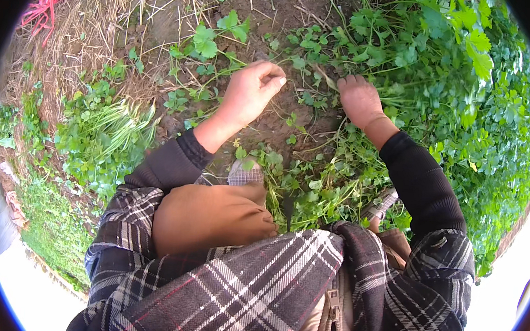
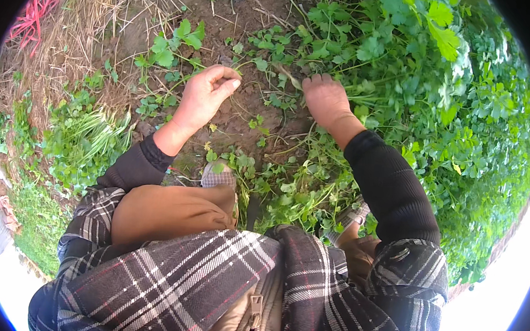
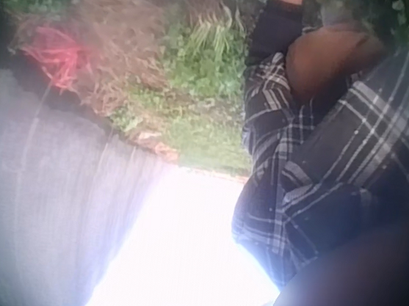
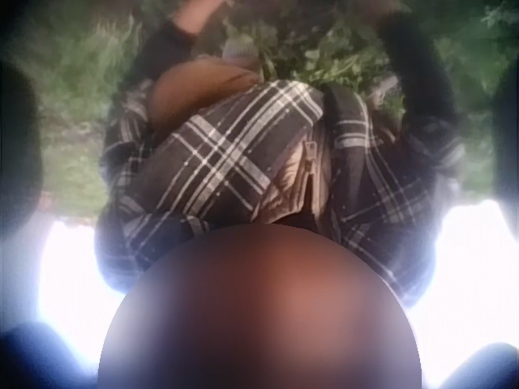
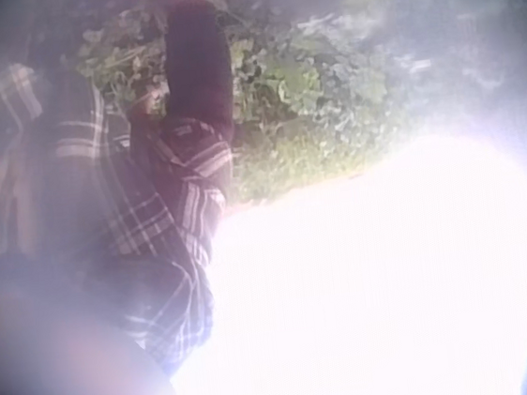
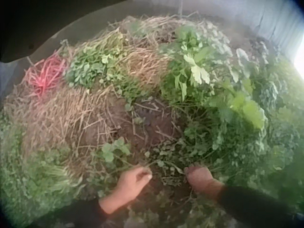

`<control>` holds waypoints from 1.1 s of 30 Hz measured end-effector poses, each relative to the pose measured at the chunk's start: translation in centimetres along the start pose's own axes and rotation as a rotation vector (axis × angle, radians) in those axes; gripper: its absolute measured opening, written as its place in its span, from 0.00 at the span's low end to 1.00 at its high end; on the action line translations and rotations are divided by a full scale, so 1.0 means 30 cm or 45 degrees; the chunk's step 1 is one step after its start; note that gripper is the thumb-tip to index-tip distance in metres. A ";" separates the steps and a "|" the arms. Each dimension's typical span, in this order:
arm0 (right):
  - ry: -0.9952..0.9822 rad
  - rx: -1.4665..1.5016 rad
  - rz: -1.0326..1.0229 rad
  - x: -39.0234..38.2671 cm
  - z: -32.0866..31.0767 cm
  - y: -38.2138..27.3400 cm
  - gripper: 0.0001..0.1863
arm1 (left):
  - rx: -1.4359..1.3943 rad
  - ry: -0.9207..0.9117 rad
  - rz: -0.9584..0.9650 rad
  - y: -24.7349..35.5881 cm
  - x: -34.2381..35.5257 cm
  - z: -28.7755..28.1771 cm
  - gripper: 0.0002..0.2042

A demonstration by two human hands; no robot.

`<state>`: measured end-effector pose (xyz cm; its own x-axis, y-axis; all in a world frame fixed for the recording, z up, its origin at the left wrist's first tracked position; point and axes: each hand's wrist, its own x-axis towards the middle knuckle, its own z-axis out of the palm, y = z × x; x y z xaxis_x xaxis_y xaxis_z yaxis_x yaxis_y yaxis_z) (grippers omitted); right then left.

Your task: The person repeatedly reaches into a dense patch of celery, pulls up individual plants by hand, and gathers them into a growing bunch held in the left hand. The person occasionally shifts position and continues harvesting from adjacent areas of the same patch.

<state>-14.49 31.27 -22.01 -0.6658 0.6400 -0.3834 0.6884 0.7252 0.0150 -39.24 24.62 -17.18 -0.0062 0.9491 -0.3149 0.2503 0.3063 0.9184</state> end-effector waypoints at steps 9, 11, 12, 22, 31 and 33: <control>-0.627 0.090 0.286 0.104 -0.056 -0.043 0.08 | 0.038 -0.030 0.093 -0.038 0.007 -0.003 0.07; -0.551 0.064 0.276 0.108 -0.065 -0.044 0.08 | 0.038 -0.046 0.074 -0.035 0.004 -0.003 0.07; -0.609 0.119 0.284 0.108 -0.066 -0.042 0.09 | 0.024 -0.058 0.054 -0.031 0.001 -0.002 0.07; -0.556 0.187 0.113 0.089 -0.056 0.037 0.09 | 0.125 -0.114 0.047 -0.020 -0.019 -0.013 0.08; -0.526 0.391 0.006 0.040 -0.168 0.096 0.15 | 0.073 -0.083 -0.008 -0.056 -0.009 -0.016 0.09; -0.443 0.431 0.042 -0.004 -0.268 0.149 0.18 | 0.093 -0.094 -0.014 -0.046 0.004 -0.003 0.09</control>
<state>-13.66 36.48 -14.47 -0.5463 0.4963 -0.6747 0.8008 0.5456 -0.2470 -39.67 24.31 -18.48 0.0617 0.9370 -0.3439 0.3210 0.3077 0.8957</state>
